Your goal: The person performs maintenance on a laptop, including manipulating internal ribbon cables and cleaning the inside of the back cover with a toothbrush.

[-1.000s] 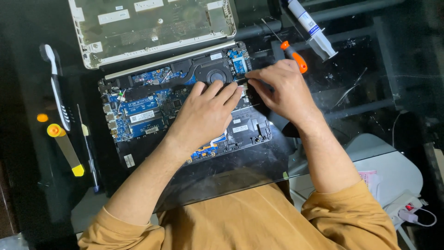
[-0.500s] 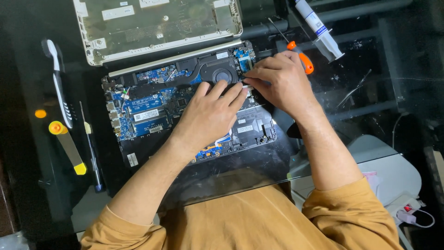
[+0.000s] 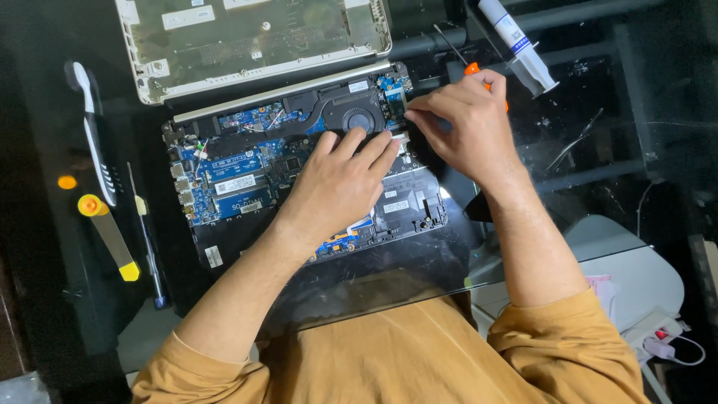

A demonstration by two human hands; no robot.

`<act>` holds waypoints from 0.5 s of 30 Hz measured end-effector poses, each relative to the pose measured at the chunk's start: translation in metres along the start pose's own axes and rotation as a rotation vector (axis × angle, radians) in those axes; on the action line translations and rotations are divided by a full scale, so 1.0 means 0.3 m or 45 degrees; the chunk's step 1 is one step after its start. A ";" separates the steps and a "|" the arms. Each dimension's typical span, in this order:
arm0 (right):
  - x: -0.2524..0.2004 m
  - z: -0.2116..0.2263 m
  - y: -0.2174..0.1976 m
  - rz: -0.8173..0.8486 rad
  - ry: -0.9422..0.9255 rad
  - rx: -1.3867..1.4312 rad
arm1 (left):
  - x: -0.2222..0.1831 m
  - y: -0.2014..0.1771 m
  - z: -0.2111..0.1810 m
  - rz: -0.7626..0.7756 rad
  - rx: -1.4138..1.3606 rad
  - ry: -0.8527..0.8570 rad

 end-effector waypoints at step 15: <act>-0.031 0.029 0.002 0.083 -0.131 0.138 | 0.008 0.029 0.022 -0.078 -0.262 -0.064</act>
Point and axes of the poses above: each hand's wrist, its own x-axis towards the middle knuckle, its own y-axis out of the palm, z = x × y, the point moved 4 cm from there along x, towards the middle knuckle, and after that the axes turned 9 degrees about x, right-handed, at the moved point
